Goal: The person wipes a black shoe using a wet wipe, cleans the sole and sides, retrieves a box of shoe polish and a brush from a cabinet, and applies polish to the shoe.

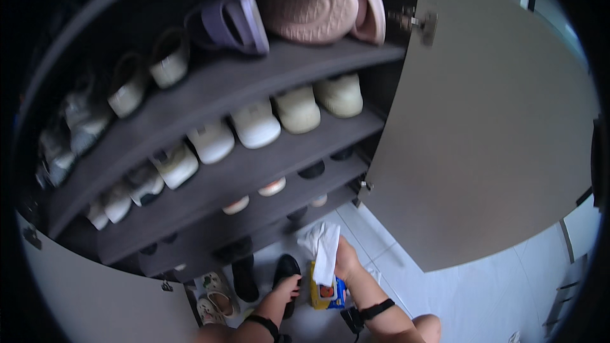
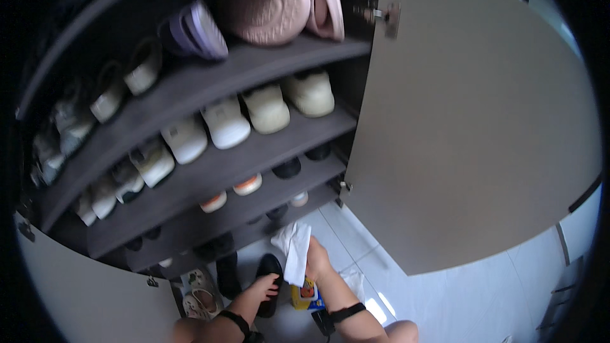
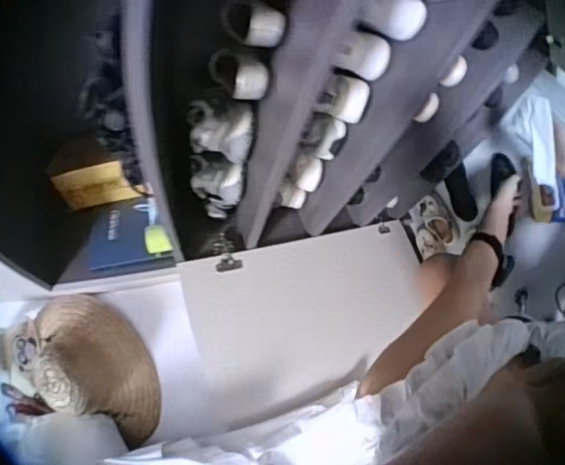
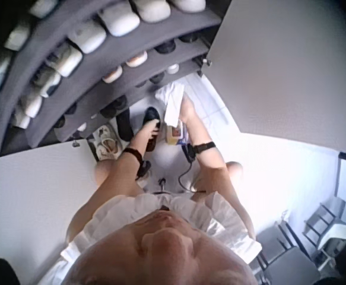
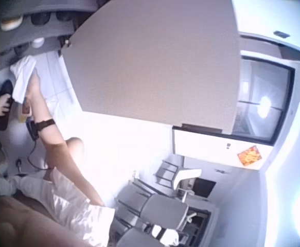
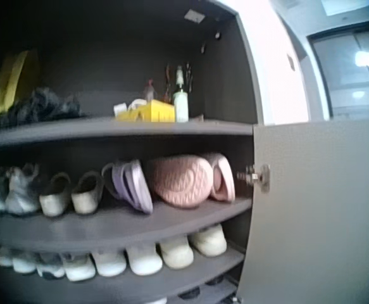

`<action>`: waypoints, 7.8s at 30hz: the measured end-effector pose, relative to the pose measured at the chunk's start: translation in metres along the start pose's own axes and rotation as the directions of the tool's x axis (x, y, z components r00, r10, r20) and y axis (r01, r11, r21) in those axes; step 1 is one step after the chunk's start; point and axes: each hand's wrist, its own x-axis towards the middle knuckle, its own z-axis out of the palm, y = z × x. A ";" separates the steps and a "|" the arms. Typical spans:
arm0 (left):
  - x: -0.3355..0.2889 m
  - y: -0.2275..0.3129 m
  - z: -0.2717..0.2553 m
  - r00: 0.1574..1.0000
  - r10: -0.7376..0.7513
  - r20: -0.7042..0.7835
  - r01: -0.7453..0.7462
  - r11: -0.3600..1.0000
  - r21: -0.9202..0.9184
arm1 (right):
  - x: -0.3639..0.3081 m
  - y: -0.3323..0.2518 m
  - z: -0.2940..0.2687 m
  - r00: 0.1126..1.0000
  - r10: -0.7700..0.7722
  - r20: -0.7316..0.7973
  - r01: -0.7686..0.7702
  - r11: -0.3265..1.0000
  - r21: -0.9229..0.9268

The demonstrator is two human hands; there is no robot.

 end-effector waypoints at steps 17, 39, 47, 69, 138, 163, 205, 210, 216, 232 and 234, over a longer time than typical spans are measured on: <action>-0.541 0.256 0.044 0.478 0.836 0.270 -0.620 0.539 -0.570 | -0.212 -0.222 0.369 0.142 -0.783 0.606 0.665 -0.379 -0.644; -0.921 0.294 -0.114 -0.028 0.918 -0.396 -0.919 -0.180 -0.351 | -0.324 -0.277 0.766 0.689 -0.361 0.629 0.517 0.852 -0.077; -0.923 0.298 -0.079 -0.165 0.966 -0.198 -0.963 -0.201 -0.180 | -0.412 -0.286 0.701 0.614 -0.508 0.604 0.552 0.823 0.133; -0.959 0.414 0.045 -0.371 0.922 0.115 -0.923 -0.379 0.067 | -0.496 -0.440 0.595 0.445 -0.620 0.646 0.326 0.784 0.528; -0.943 0.474 0.002 -0.723 0.676 0.143 -0.614 -0.723 0.315 | -0.333 -0.480 0.770 0.254 -0.882 0.396 0.514 -0.223 -0.828; -0.891 0.410 0.010 -0.045 0.982 0.184 -0.843 0.061 -0.535 | -0.387 -0.438 0.662 0.339 -0.867 0.366 0.932 0.256 -0.257; -0.855 0.311 0.046 0.016 0.999 0.049 -0.767 0.044 -0.640 | -0.448 -0.378 0.606 0.190 -0.909 0.370 0.950 0.075 -0.304; -0.846 0.300 0.036 0.019 1.000 0.003 -0.759 0.017 -0.650 | -0.441 -0.346 0.615 0.229 -0.856 0.464 0.846 -0.061 -0.530; -0.839 0.291 0.024 -0.017 0.995 -0.095 -0.761 -0.074 -0.644 | -0.436 -0.339 0.646 0.318 -0.592 0.740 0.729 -0.346 -0.590; -0.780 0.286 0.012 0.057 0.985 0.165 -0.859 0.133 -0.494 | -0.364 -0.337 0.485 0.787 -0.432 0.440 0.613 0.474 -0.632; -0.763 0.289 0.004 0.048 0.995 0.084 -0.863 0.083 -0.499 | -0.350 -0.332 0.453 0.804 -0.466 0.369 0.588 0.530 -0.611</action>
